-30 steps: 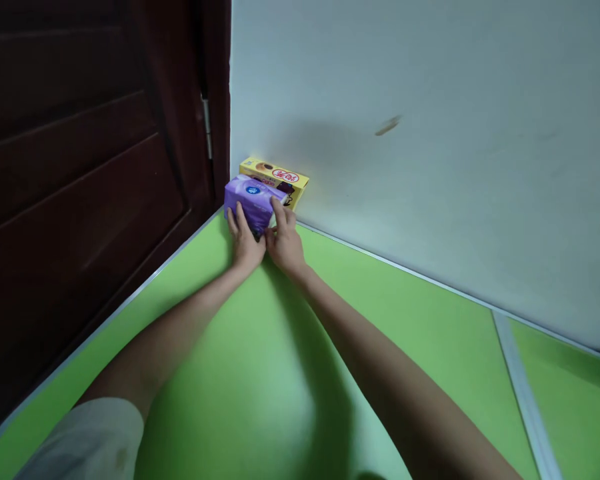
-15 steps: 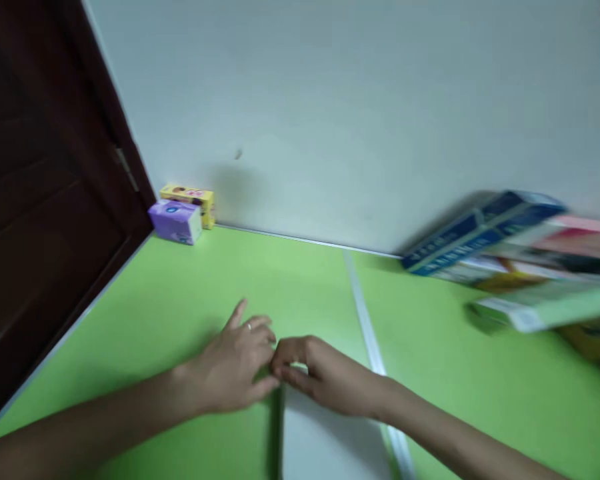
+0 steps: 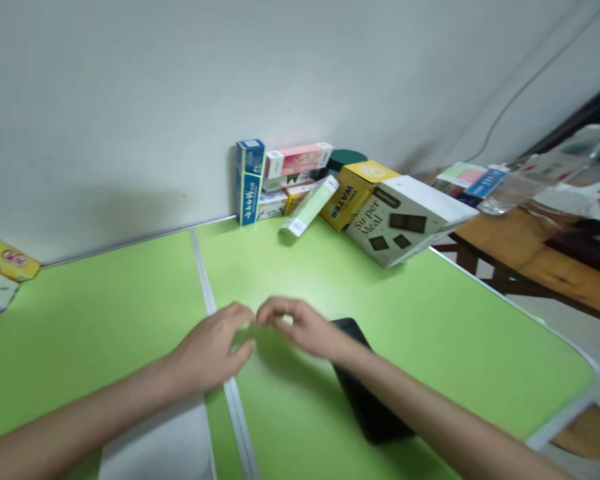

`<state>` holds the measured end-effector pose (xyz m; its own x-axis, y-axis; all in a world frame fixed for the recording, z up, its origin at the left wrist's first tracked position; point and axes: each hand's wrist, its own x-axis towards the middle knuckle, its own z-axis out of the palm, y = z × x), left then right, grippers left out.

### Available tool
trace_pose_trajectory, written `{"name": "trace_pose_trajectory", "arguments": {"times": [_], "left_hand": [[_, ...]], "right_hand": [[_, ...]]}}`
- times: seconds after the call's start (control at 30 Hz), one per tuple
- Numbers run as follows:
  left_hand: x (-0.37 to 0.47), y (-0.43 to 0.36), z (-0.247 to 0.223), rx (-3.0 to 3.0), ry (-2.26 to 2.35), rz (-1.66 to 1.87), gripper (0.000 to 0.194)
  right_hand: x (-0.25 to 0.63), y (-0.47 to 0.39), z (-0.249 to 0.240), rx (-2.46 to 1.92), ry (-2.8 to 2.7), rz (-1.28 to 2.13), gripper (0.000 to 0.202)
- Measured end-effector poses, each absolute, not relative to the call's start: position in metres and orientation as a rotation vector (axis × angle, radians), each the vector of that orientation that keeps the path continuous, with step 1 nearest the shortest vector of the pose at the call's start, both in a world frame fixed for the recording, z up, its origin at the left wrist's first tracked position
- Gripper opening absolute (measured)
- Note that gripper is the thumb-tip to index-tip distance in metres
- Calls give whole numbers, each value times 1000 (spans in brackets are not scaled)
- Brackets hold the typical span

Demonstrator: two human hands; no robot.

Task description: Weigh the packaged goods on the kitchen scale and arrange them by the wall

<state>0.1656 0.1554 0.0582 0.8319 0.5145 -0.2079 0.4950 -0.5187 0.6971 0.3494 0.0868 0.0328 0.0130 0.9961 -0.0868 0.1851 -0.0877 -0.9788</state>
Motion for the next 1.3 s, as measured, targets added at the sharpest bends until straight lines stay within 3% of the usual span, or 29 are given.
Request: {"name": "trace_pose_trajectory", "arguments": {"times": [0.1, 0.2, 0.37, 0.53, 0.63, 0.77, 0.93, 1.07, 1.3], "left_hand": [[250, 191, 42, 2158, 868, 202, 58], [332, 224, 22, 2115, 1056, 398, 72], [415, 262, 2, 2066, 1149, 438, 61], [425, 272, 1, 2065, 1094, 398, 58], [389, 261, 7, 2127, 1063, 404, 59], [293, 236, 18, 2362, 1034, 372, 66], [152, 201, 34, 2648, 1001, 422, 53], [66, 166, 38, 2748, 1122, 433, 53], [-11, 111, 15, 2867, 1208, 778, 61]], "right_hand": [[423, 121, 16, -1493, -757, 997, 14], [480, 147, -3, -1501, -560, 888, 17], [520, 167, -20, -1420, -396, 932, 29], [524, 173, -27, -1328, -350, 1006, 28], [523, 166, -23, -1288, -366, 1028, 14], [510, 145, -12, -1261, -525, 1087, 25], [447, 120, 6, -1288, -879, 1266, 32], [369, 96, 28, -1316, -1343, 1542, 37], [284, 58, 40, -1485, -1833, 1174, 38]]}}
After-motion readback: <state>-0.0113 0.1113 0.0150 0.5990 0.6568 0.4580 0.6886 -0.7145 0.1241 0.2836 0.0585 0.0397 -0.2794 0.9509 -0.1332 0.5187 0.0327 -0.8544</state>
